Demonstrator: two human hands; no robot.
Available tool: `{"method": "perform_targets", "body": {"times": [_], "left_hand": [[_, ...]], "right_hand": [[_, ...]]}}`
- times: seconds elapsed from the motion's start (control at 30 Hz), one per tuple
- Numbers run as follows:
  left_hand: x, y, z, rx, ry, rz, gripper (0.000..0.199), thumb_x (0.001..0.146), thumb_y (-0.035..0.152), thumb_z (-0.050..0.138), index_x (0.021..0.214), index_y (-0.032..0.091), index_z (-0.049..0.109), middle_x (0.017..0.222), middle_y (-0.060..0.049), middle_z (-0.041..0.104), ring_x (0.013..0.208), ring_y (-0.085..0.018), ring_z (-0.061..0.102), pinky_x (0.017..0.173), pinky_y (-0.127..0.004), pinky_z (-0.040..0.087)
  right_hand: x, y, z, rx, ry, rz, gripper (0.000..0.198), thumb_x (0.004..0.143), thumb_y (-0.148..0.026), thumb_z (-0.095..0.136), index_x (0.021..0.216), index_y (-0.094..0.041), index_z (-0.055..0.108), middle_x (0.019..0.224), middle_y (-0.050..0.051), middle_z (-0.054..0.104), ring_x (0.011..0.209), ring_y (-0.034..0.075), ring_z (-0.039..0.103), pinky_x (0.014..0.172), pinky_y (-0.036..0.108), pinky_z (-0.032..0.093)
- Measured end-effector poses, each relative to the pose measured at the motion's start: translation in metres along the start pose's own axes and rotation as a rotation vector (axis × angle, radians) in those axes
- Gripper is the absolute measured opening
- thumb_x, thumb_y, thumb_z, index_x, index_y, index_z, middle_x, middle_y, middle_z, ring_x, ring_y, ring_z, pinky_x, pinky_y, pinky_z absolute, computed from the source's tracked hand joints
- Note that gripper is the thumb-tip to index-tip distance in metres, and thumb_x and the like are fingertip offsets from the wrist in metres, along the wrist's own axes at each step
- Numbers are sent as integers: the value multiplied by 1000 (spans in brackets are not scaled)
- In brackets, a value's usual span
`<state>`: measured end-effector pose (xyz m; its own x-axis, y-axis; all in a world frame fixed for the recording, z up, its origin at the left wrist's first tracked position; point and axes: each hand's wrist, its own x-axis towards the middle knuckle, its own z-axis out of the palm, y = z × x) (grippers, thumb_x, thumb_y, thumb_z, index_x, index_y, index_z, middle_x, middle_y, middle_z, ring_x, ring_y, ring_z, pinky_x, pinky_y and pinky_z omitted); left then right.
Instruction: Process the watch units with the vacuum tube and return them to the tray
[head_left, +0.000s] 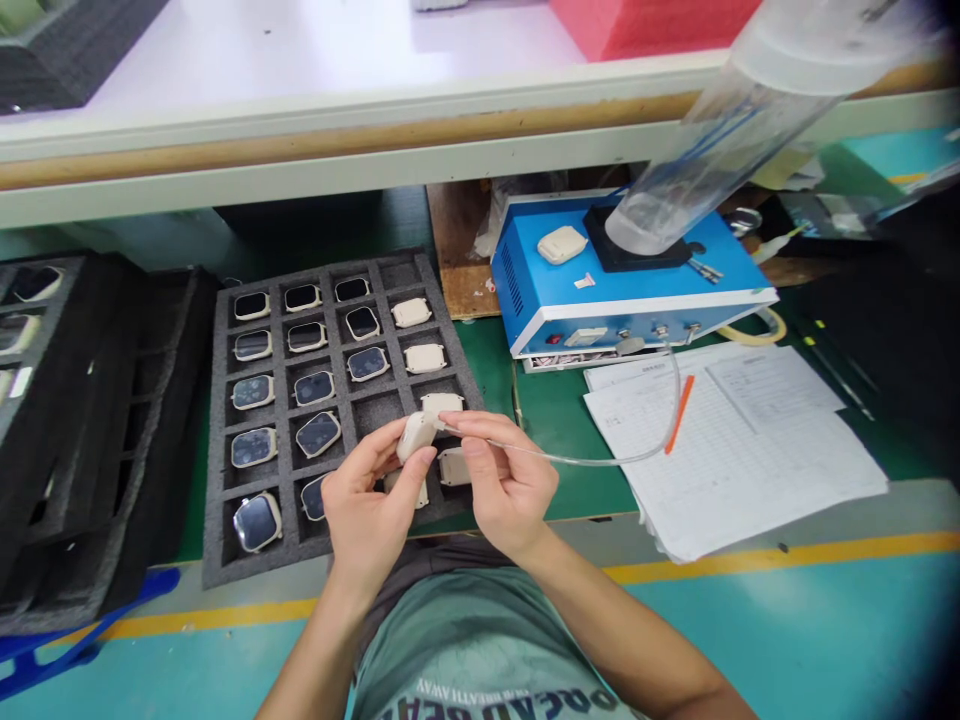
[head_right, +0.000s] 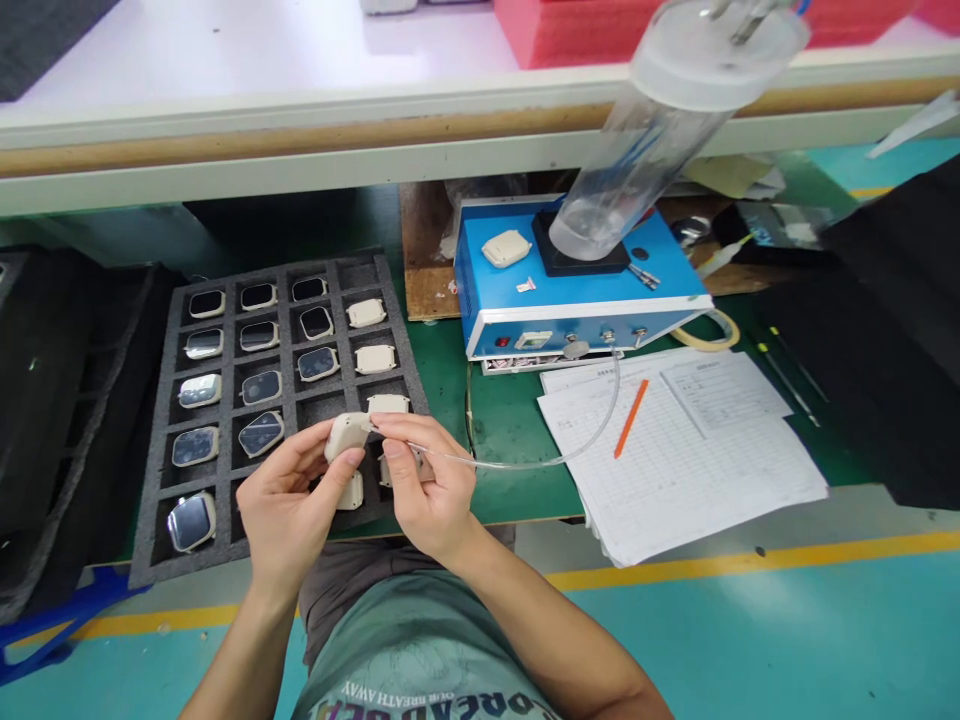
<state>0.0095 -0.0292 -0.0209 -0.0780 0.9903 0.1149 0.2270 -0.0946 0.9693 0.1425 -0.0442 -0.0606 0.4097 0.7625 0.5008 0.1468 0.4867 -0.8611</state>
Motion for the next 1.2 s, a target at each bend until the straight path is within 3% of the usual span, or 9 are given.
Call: {"method": "perform_targets", "body": {"times": [0.57, 1.2], "left_hand": [[7, 2, 1, 23, 37, 25, 32, 78, 35, 89, 106, 21, 83, 99, -6, 86, 80, -20, 82, 77, -24, 67], [6, -1, -1, 52, 28, 20, 37, 79, 42, 89, 107, 19, 83, 101, -9, 85, 82, -24, 82, 79, -32, 69]], "right_hand": [[14, -3, 3, -13, 12, -71, 19, 102, -16, 60, 108, -24, 76, 104, 8, 84, 97, 21, 81, 87, 38, 68], [14, -2, 4, -18, 16, -56, 18, 101, -17, 60, 107, -25, 76, 103, 8, 84, 96, 21, 81, 87, 38, 68]]}}
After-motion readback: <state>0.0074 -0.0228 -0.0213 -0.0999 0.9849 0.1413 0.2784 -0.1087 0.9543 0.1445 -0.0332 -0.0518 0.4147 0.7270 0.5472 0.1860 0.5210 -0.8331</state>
